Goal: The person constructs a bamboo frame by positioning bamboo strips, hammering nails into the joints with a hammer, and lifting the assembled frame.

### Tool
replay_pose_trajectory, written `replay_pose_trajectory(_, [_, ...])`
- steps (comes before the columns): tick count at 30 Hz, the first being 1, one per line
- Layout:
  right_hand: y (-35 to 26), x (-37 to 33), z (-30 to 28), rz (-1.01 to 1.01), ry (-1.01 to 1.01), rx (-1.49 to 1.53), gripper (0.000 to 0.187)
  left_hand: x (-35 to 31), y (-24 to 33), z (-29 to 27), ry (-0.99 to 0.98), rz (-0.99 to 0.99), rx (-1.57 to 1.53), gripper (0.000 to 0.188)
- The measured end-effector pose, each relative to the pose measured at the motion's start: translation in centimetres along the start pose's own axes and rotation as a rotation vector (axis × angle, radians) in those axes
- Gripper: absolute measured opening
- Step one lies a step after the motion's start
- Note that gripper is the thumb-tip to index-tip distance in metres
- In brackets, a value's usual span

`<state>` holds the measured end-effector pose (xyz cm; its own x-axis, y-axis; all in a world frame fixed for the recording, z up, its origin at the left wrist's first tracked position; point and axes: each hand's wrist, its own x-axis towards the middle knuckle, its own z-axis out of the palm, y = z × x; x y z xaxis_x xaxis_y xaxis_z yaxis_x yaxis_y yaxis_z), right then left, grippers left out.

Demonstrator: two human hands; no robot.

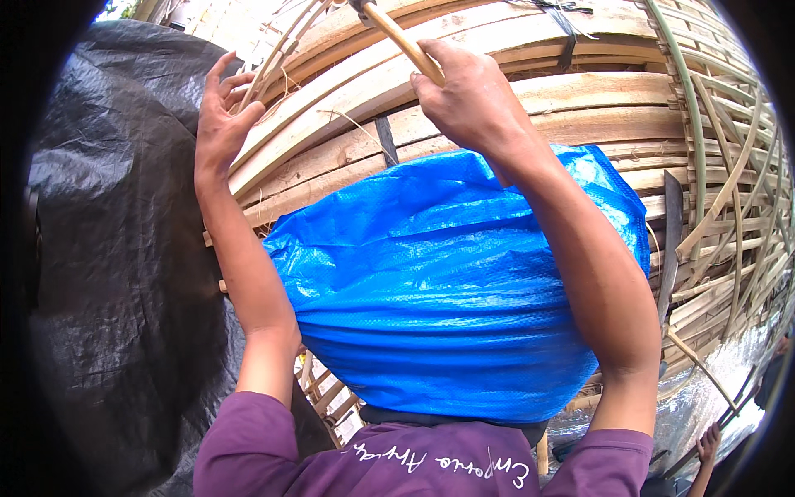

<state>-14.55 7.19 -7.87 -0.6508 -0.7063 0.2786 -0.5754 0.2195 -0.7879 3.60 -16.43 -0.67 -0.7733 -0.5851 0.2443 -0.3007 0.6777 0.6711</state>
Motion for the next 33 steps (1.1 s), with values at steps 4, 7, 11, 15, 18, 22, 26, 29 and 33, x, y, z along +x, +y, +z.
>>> replay_pose_trajectory(4, [0.1, -0.3, 0.1, 0.002, -0.045, -0.019, 0.044, -1.4, -2.0, -0.5, 0.005, 0.102, 0.072, 0.07])
replay_pose_trajectory(7, [-0.9, -0.5, 0.5, 0.044, -0.087, -0.002, 0.043, -1.2, -2.7, 0.8, 0.042, 0.161, 0.214, 0.06])
replay_pose_trajectory(11, [-0.5, -0.6, 1.8, 0.028, -0.065, -0.028, 0.044, -1.8, -2.8, 3.5, -0.002, 0.074, 0.394, 0.047])
replay_pose_trajectory(15, [0.2, -0.7, 2.6, 0.02, -0.076, -0.036, 0.042, -3.5, -4.9, 5.9, -0.03, 0.237, 0.663, 0.041])
replay_pose_trajectory(18, [0.4, -0.5, 2.6, 0.015, -0.076, -0.026, 0.038, -2.9, -4.3, 5.7, -0.028, 0.202, 0.524, 0.037])
replay_pose_trajectory(22, [0.3, -0.5, 1.9, 0.064, -0.14, -0.064, 0.044, -2.8, -3.3, 5.8, -0.468, -0.163, 0.282, 0.031])
replay_pose_trajectory(26, [0.2, -0.3, 1.6, 0.018, -0.143, -0.093, 0.041, -3.5, -3.2, 7.3, -0.696, -0.248, 0.426, 0.056])
replay_pose_trajectory(29, [0.1, -0.3, 1.2, 0.029, -0.155, -0.106, 0.034, -4.3, -1.7, 7.9, -0.602, -0.223, 0.654, 0.064])
replay_pose_trajectory(33, [0.7, -0.1, 1.2, -0.024, -0.137, -0.131, 0.028, -4.3, -1.0, 8.1, -0.654, -0.292, 0.736, 0.077])
